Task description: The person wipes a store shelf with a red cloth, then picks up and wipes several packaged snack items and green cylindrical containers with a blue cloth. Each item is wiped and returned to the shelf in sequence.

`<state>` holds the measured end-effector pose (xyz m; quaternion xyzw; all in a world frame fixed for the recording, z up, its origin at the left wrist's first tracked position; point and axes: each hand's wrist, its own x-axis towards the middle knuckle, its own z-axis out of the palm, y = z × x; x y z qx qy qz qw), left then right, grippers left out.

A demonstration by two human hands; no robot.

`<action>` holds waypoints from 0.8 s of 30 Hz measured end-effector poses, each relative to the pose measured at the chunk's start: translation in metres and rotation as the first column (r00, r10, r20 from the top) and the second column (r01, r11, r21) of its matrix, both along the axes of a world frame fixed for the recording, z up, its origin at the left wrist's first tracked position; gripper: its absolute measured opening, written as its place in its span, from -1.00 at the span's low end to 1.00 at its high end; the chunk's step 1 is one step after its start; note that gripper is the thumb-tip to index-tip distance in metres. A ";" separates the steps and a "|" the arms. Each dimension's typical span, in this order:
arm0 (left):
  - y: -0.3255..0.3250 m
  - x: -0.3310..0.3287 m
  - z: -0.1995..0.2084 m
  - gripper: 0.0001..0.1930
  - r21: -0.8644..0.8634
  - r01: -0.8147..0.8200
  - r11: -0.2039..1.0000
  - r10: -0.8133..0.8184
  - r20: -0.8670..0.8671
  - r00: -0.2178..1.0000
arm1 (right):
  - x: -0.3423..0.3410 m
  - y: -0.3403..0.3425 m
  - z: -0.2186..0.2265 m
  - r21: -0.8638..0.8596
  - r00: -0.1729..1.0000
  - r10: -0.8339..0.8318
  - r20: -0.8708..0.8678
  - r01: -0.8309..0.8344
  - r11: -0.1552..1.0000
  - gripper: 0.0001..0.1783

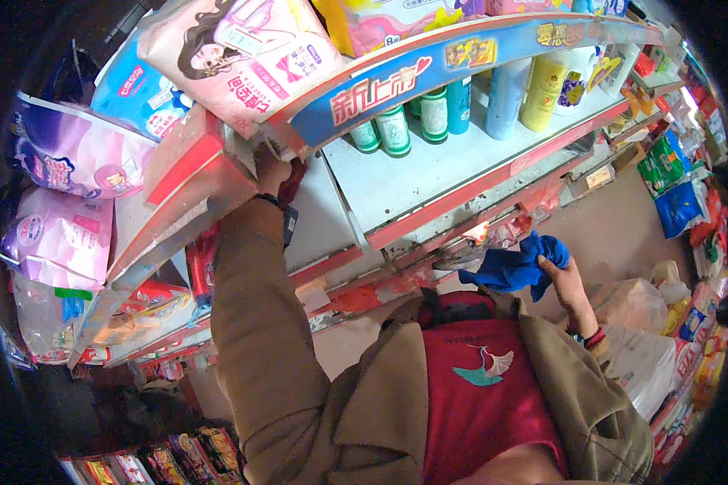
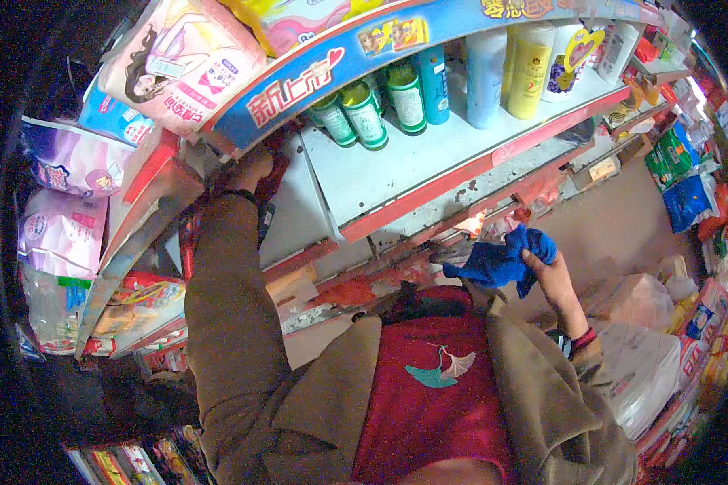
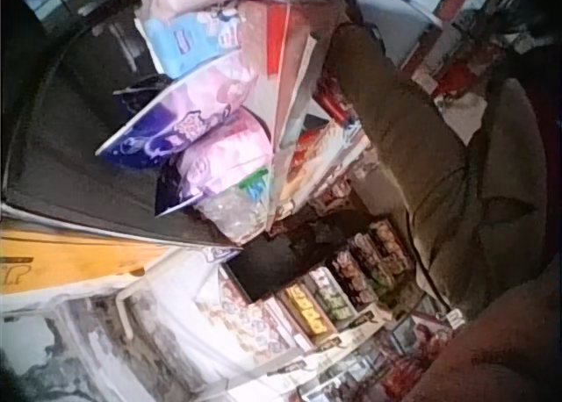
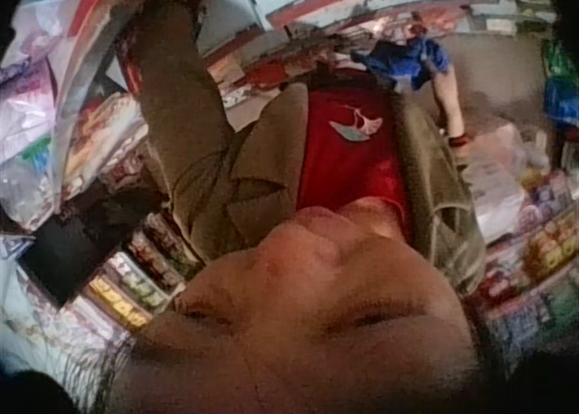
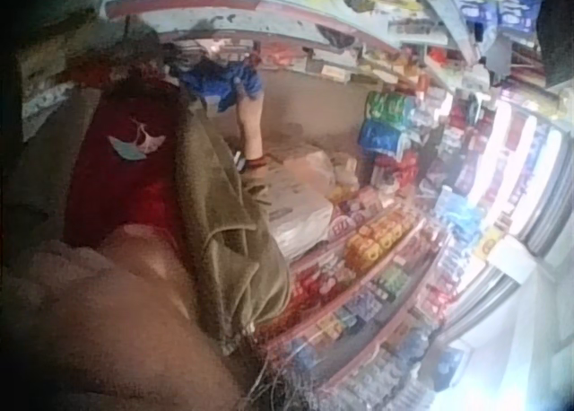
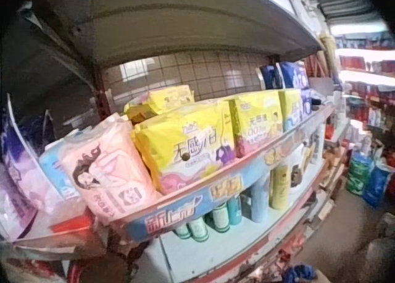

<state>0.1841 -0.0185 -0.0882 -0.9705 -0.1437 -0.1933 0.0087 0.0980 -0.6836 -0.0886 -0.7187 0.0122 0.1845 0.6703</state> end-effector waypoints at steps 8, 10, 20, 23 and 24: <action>-0.006 0.011 0.005 -0.49 -0.114 -0.096 0.989 0.089 -0.062 0.994 | -0.006 -0.006 0.002 -0.030 0.999 0.012 -0.040 -0.013 0.999 -0.72; -0.044 -0.002 0.041 -0.52 -0.088 -0.155 0.984 0.139 -0.168 0.976 | -0.006 -0.008 0.002 -0.041 0.999 0.037 -0.038 -0.038 0.998 -0.72; -0.074 -0.031 0.071 -0.37 -0.305 -0.158 0.939 0.063 -0.298 0.952 | -0.007 -0.003 -0.003 -0.027 0.996 0.083 0.032 -0.082 0.996 -0.72; -0.080 -0.042 0.073 -0.36 -0.232 -0.008 0.973 -0.075 -0.350 0.934 | -0.005 0.001 -0.005 -0.051 0.993 0.119 0.018 -0.118 0.992 -0.72; -0.085 -0.047 0.074 -0.41 -0.199 0.020 0.980 -0.092 -0.359 0.929 | -0.003 0.002 -0.005 -0.060 0.990 0.142 -0.005 -0.143 0.988 -0.71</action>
